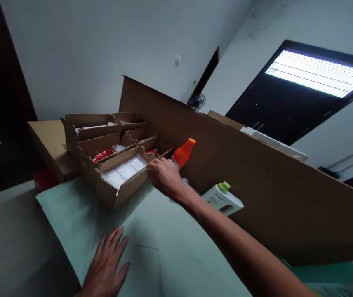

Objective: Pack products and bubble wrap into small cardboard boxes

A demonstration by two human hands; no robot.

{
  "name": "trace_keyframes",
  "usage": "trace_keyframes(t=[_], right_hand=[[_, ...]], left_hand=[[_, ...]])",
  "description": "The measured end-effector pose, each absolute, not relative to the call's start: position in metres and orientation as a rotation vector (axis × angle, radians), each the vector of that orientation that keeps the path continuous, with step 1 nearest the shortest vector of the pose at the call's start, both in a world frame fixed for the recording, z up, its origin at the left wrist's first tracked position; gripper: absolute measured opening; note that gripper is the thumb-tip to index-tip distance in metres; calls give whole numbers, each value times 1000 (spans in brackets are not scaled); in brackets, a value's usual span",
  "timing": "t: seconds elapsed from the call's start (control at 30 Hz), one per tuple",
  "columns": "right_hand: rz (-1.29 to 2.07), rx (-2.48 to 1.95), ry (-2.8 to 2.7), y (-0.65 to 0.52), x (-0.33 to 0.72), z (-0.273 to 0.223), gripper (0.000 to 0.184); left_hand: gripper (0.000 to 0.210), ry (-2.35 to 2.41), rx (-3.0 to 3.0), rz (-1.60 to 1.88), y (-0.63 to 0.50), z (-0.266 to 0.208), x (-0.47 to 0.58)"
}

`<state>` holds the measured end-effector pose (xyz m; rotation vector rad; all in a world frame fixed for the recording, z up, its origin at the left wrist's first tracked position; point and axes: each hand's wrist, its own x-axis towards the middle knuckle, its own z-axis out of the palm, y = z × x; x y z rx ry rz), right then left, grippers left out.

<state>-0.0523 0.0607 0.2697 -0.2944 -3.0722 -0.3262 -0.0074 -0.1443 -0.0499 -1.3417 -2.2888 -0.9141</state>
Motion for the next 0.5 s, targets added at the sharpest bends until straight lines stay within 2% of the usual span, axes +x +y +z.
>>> trace_keyframes(t=[0.03,0.1,0.23,0.37,0.5], right_hand=[[-445,-381,-3178,59,-83,272,31],[-476,-448,-3278,56,-132,265,33],[-290,-490,-3371,51,-173,239,30],[27,-465,-3212,61,-160,241,14],[326,-472,-2895,109,-103,275,24]], left_hand=[[57,-2270,-1340,-920,-144,-50,-8],[57,-2253,-1327,-922,-142,-52,-10],[56,-2251,-1322,-886,-139,-58,-13],[54,-2302,-1405,-848,-144,-63,-15],[59,-2436,-1526,-884,-154,-52,-21]])
